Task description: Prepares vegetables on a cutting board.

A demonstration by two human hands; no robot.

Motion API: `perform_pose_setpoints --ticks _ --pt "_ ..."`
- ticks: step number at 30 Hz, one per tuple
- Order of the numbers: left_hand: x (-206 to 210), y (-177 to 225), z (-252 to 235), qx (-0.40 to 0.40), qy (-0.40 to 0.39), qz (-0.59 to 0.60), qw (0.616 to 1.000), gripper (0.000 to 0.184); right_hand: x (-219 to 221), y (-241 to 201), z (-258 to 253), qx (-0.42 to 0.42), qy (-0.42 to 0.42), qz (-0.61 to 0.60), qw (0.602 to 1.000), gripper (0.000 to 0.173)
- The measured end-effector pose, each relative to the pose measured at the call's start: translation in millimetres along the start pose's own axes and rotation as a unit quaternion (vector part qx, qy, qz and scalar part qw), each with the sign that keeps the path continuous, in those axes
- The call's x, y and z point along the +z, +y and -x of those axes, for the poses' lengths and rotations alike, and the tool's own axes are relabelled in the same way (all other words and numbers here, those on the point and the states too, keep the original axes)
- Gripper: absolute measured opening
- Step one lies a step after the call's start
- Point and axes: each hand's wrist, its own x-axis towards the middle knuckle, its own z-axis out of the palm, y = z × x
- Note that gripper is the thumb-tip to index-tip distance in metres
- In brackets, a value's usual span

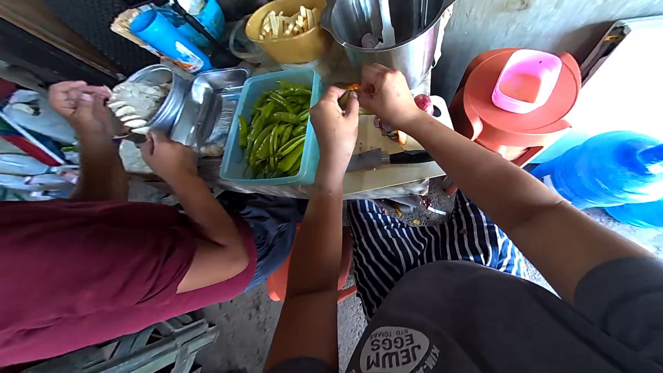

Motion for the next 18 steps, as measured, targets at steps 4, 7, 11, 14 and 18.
perform_pose_setpoints --ticks 4,7,11,14,18 --pt "-13 -2 -4 0.021 0.015 -0.040 0.999 0.028 -10 18 -2 0.111 -0.079 0.027 0.990 0.015" --pt "-23 -9 -11 0.025 -0.008 -0.067 0.997 0.029 -16 19 0 0.121 -0.198 0.102 0.967 0.028" --pt "-23 -17 -18 0.057 -0.031 -0.078 0.995 0.028 -7 12 11 -0.035 -0.084 0.104 0.990 0.031" --pt "-18 -18 -19 0.083 -0.042 -0.072 0.993 0.028 -9 -5 15 -0.085 -0.126 0.156 0.976 0.041" --pt "-19 -17 -18 0.096 -0.039 -0.082 0.991 0.029 -17 -12 10 0.011 -0.216 0.247 0.945 0.032"
